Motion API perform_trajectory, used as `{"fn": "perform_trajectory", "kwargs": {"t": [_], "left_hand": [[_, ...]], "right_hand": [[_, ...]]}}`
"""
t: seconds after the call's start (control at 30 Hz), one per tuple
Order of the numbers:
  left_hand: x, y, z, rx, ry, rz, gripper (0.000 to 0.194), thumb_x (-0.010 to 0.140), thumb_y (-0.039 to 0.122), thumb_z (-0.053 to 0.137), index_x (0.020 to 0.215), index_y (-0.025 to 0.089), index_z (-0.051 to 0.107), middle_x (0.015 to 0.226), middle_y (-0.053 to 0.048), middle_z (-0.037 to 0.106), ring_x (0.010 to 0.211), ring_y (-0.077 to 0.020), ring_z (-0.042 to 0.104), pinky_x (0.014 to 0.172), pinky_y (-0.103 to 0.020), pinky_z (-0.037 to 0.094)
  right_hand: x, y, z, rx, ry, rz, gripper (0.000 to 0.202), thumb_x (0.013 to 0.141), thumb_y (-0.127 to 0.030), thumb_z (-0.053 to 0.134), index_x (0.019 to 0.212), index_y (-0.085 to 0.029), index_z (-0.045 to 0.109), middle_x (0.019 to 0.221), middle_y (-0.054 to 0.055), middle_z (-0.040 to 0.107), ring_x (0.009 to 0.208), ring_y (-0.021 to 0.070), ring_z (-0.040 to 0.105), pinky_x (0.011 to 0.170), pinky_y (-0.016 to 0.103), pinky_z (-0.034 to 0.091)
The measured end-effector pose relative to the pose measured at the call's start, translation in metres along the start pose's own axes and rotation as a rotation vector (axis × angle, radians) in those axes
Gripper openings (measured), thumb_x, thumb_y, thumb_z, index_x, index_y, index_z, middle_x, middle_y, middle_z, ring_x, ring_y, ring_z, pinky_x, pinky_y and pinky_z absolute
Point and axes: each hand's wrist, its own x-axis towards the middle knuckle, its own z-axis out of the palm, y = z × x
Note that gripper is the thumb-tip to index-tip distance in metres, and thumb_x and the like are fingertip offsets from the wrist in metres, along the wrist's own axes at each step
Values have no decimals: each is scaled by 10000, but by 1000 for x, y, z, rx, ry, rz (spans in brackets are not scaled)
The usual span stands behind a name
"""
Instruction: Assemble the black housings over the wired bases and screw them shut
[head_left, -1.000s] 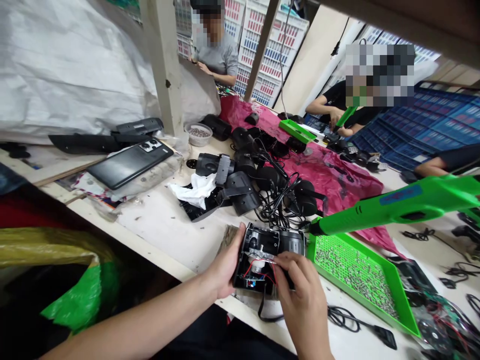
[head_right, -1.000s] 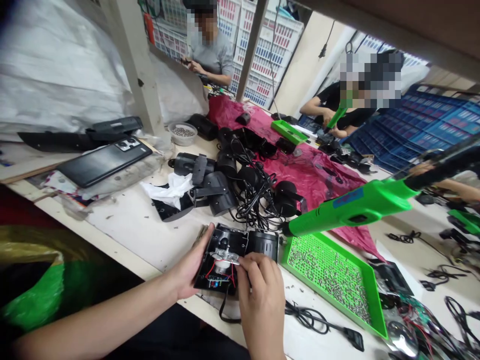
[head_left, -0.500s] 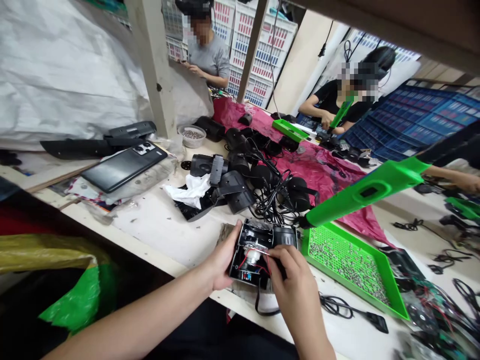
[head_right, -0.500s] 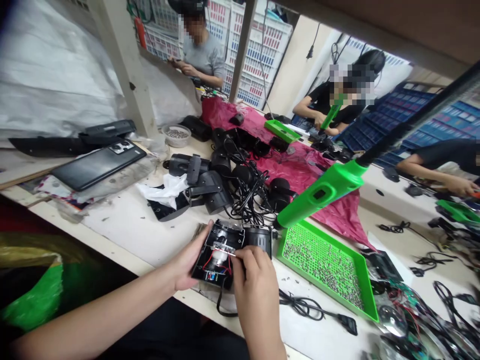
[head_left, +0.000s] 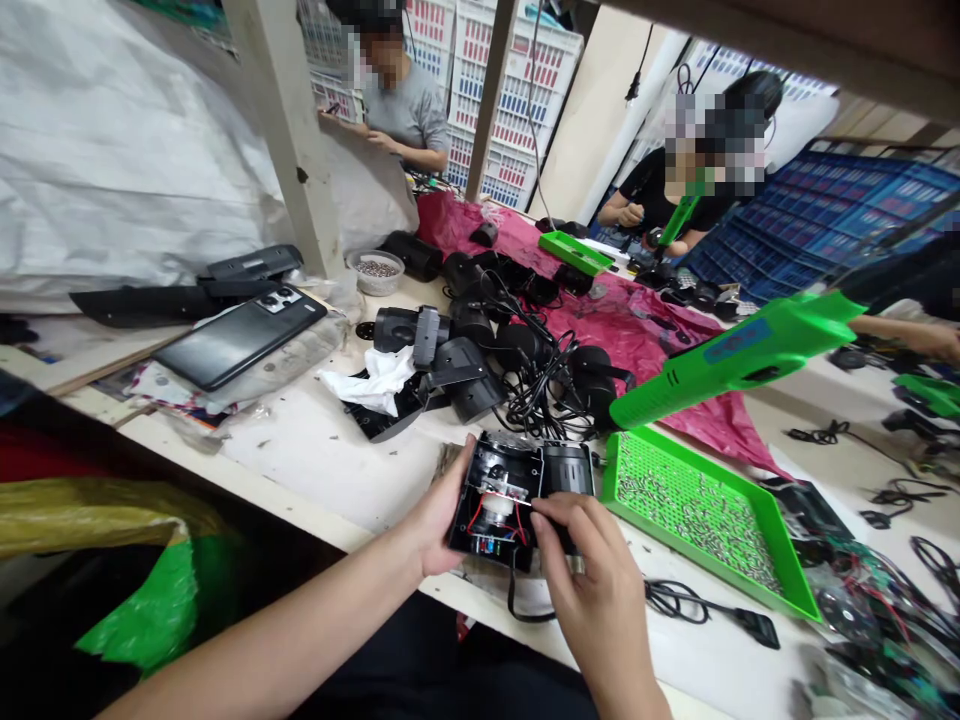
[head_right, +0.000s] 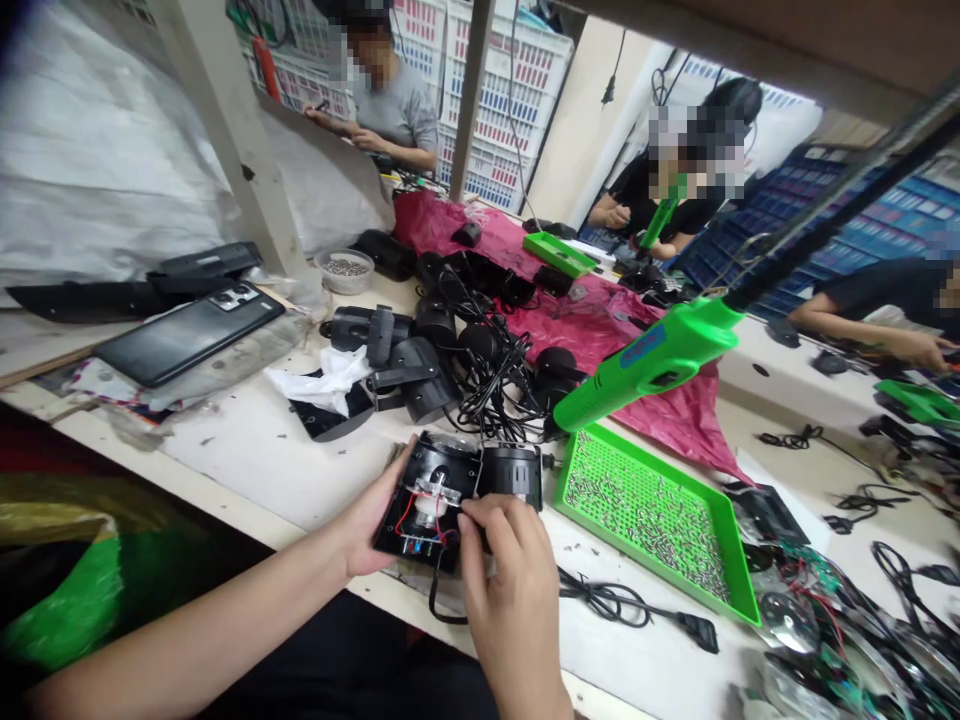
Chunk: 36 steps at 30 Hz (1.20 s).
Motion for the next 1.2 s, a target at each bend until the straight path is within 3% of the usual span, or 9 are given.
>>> {"fn": "perform_trajectory", "kwargs": {"t": [0.2,0.5,0.67,0.83,1.03,1.2], "left_hand": [[2,1,-4,-26,-43,-3,687,908,647,327,1111,82,661,949,-150,738,862,-277,690,864,-394,489],[0,-5,1,139,148,-16,704,871,691,365,993,81,693,821,-135,747,790,-269,705,779,-358,524],[-2,-8,-1,86,98,23,702,888,676,346,1048,81,682,859,-142,750,817,-280,708,802,-383,524],[-4,-10,0,67,40,78,642,913,620,371,1143,94,658,918,-130,755,902,-283,699,855,-379,508],[-4,-12,2,79,30,156,580,944,552,374,1168,97,655,936,-118,756,907,-264,696,877,-355,493],[-4,-8,5,129,160,70,616,911,611,393,1089,91,672,863,-117,754,824,-254,705,820,-350,509]], "right_hand": [[-1,-1,3,32,36,-5,150,917,-136,539,1037,-216,583,938,20,602,922,131,570,816,254,447],[-2,-6,-1,-54,24,-52,182,930,-232,547,1100,-179,583,983,68,595,945,175,561,815,305,448],[-4,-4,4,-157,92,-192,143,874,-55,578,971,-160,582,866,61,615,828,172,565,743,324,449],[-14,2,8,-123,125,-271,291,826,14,594,1058,-160,577,930,83,647,908,193,585,818,369,472],[-18,5,12,-81,170,-239,272,829,6,590,1028,-179,582,925,72,659,908,183,609,821,361,494],[-5,3,9,-90,118,-118,134,870,-72,578,913,-199,582,850,38,649,817,156,617,731,299,489]]}}
